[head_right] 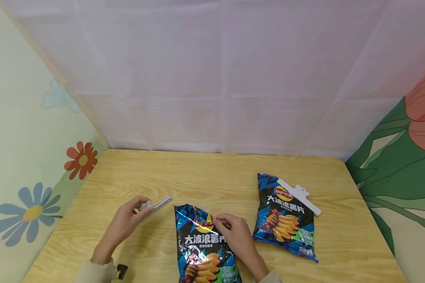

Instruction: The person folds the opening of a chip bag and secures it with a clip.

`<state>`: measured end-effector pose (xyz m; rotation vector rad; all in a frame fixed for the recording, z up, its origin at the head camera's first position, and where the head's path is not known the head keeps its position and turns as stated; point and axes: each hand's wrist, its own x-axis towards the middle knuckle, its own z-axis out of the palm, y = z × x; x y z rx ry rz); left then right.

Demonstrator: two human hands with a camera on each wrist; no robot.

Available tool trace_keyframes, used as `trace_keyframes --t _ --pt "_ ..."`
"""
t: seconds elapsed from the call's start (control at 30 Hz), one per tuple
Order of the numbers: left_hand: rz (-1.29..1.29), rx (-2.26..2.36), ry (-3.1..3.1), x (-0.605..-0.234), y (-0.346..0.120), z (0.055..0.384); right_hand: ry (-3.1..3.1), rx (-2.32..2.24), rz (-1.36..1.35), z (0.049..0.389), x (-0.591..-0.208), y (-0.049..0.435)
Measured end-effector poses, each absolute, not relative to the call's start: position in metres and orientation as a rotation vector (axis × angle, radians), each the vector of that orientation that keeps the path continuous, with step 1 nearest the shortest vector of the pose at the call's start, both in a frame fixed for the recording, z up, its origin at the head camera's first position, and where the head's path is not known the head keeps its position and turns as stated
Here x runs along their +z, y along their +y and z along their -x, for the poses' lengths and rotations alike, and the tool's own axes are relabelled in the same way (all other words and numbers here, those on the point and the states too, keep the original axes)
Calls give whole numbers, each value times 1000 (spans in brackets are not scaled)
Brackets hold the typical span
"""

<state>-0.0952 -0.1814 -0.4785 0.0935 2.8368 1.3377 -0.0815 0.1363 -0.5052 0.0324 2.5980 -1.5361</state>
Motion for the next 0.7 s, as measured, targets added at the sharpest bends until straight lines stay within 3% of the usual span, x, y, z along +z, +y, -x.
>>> trace_keyframes --t 0.7 --pt "-234 1292 2824 -460 -160 108 2582 -1522 61 78 -507 138"
